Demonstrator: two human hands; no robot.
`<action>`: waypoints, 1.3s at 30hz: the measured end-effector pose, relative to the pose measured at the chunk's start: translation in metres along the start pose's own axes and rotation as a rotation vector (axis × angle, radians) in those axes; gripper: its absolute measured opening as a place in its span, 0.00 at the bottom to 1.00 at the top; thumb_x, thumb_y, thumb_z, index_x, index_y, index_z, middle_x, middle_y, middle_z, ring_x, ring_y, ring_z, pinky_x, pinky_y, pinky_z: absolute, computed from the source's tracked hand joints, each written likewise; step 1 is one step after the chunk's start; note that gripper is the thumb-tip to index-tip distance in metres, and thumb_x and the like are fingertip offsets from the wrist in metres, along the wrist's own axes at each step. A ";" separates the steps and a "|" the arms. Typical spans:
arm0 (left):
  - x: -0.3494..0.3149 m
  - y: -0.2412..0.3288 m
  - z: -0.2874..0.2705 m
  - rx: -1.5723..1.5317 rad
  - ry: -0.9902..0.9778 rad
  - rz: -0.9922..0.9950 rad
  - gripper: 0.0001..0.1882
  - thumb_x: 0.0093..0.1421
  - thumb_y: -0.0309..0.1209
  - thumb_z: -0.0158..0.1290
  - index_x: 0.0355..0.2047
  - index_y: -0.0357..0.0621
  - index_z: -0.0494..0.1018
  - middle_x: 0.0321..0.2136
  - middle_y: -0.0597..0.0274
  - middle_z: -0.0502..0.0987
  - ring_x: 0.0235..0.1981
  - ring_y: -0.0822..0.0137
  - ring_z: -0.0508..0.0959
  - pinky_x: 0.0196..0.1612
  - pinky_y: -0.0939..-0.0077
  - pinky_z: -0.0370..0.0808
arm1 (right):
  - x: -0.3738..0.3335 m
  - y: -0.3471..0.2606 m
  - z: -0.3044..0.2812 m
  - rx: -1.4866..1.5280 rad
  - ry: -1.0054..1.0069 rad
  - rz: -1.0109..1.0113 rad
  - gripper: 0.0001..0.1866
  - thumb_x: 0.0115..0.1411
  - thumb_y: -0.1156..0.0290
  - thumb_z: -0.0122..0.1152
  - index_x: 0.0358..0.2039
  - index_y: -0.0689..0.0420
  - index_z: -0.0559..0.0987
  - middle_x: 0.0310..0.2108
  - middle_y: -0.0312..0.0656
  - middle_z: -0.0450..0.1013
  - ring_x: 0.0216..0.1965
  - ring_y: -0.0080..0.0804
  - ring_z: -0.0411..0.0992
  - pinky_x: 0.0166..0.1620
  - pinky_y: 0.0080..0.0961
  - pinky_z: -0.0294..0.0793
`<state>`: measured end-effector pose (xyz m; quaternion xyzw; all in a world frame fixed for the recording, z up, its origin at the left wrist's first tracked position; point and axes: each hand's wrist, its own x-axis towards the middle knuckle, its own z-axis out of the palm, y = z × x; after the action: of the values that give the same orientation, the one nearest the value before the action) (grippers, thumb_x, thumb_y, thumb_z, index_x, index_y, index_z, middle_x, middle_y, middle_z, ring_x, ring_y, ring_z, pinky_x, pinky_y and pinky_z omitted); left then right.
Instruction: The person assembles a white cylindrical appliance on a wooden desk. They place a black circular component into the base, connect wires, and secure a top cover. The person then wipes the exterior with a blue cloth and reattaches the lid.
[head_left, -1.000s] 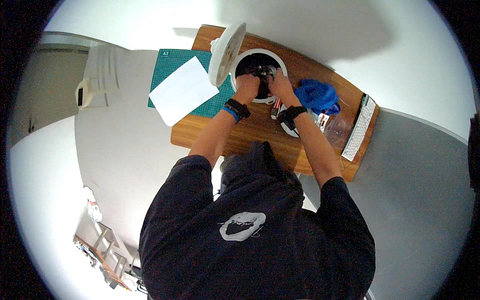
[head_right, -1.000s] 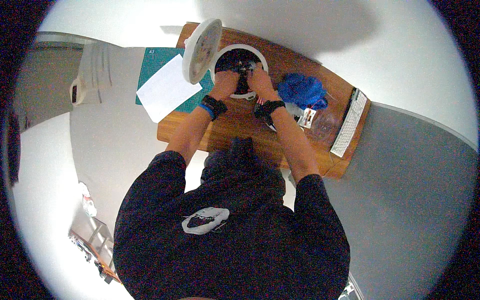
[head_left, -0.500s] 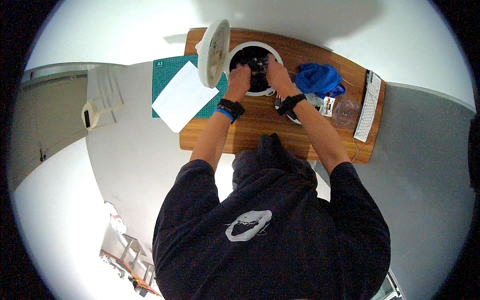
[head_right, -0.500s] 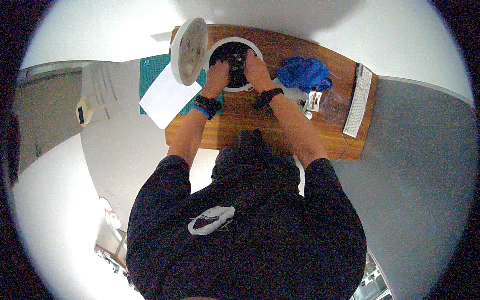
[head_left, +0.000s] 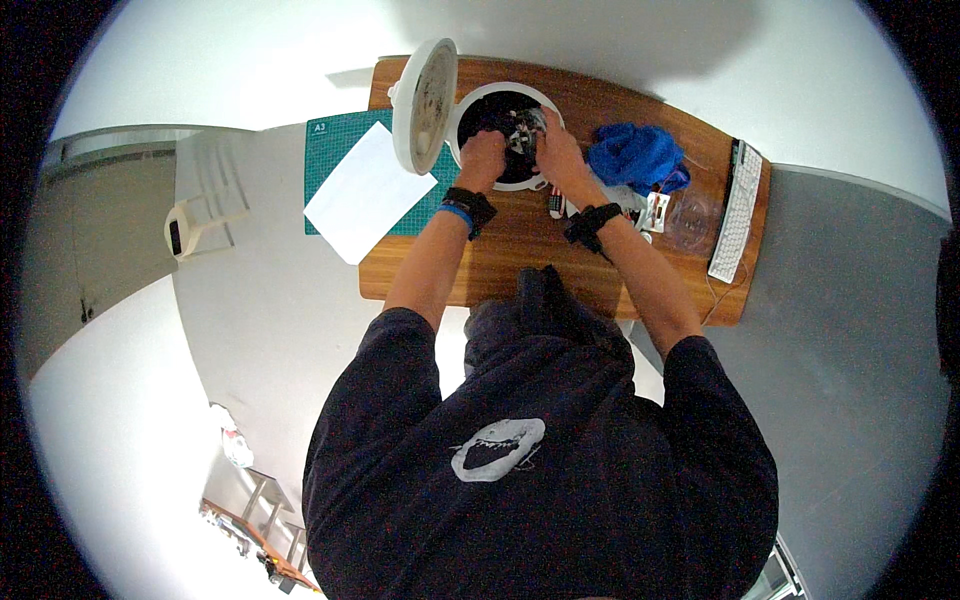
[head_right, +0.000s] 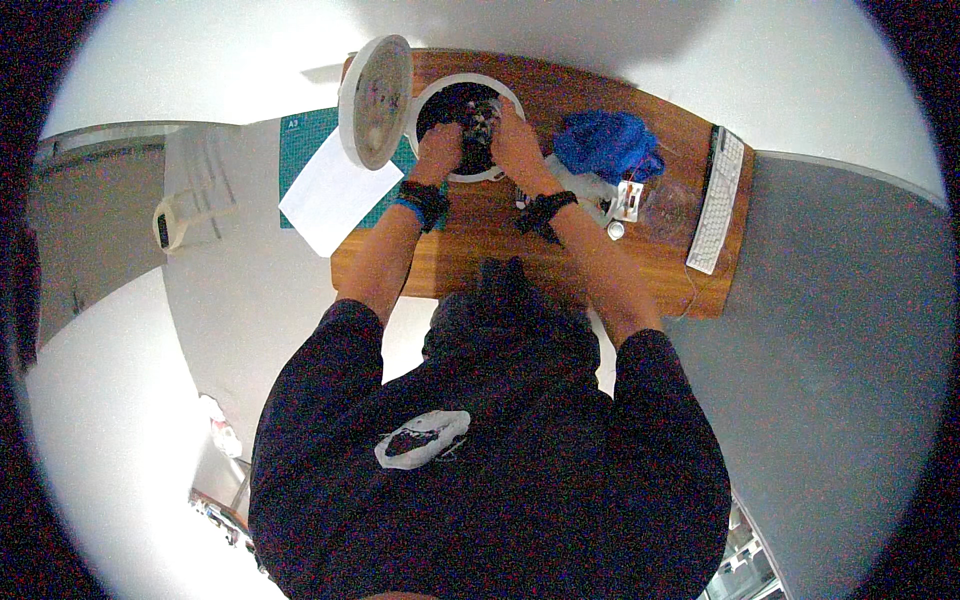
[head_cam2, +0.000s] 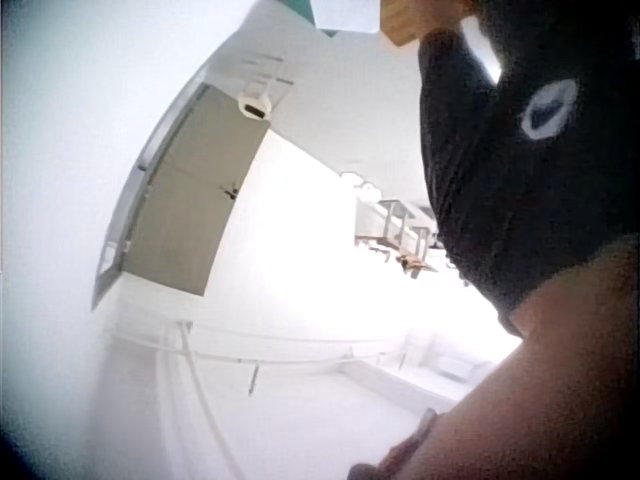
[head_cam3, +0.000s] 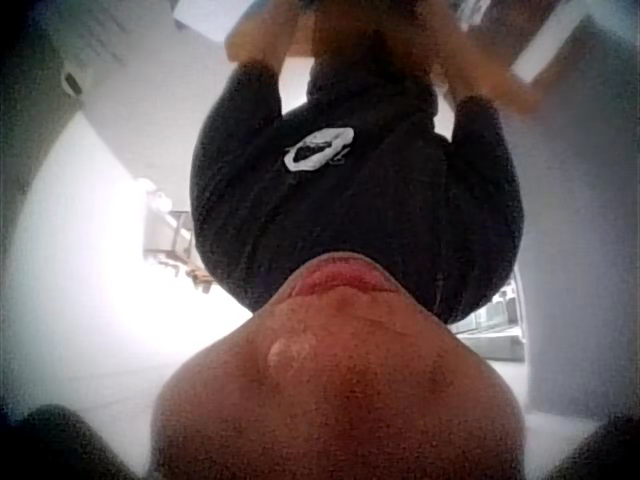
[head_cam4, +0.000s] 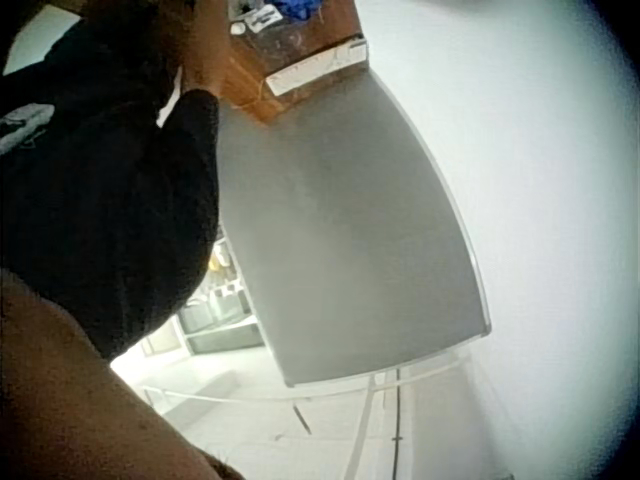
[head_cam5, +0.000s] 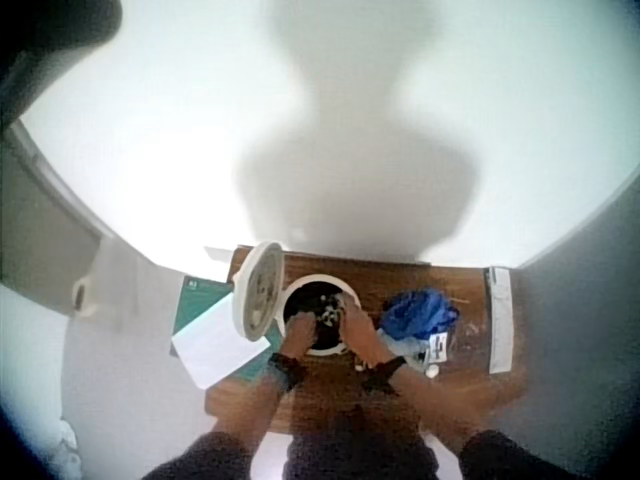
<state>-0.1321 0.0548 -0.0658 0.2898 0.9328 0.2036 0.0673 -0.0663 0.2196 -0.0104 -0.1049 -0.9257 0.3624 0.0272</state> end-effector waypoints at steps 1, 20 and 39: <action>0.001 0.000 0.002 0.010 -0.004 -0.030 0.04 0.57 0.22 0.55 0.29 0.37 0.80 0.31 0.41 0.82 0.35 0.42 0.84 0.39 0.52 0.82 | 0.001 0.001 0.001 0.045 -0.029 0.036 0.28 0.69 0.76 0.48 0.68 0.58 0.57 0.37 0.68 0.77 0.29 0.57 0.81 0.33 0.50 0.81; 0.009 -0.006 0.006 -0.106 -0.237 -0.086 0.13 0.54 0.24 0.62 0.40 0.32 0.76 0.38 0.37 0.80 0.44 0.42 0.82 0.45 0.52 0.81 | -0.021 0.008 0.000 0.251 -0.056 0.023 0.19 0.70 0.79 0.45 0.61 0.58 0.68 0.54 0.59 0.70 0.46 0.53 0.78 0.40 0.41 0.82; 0.008 0.007 -0.003 -0.023 -0.041 -0.182 0.25 0.57 0.27 0.61 0.50 0.27 0.66 0.41 0.30 0.77 0.44 0.38 0.81 0.46 0.49 0.80 | -0.024 0.005 0.002 0.173 -0.126 0.054 0.23 0.62 0.82 0.50 0.59 0.62 0.64 0.39 0.61 0.75 0.39 0.58 0.78 0.39 0.52 0.78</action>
<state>-0.1357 0.0631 -0.0599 0.2070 0.9513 0.2014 0.1078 -0.0423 0.2168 -0.0153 -0.1042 -0.8877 0.4474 -0.0321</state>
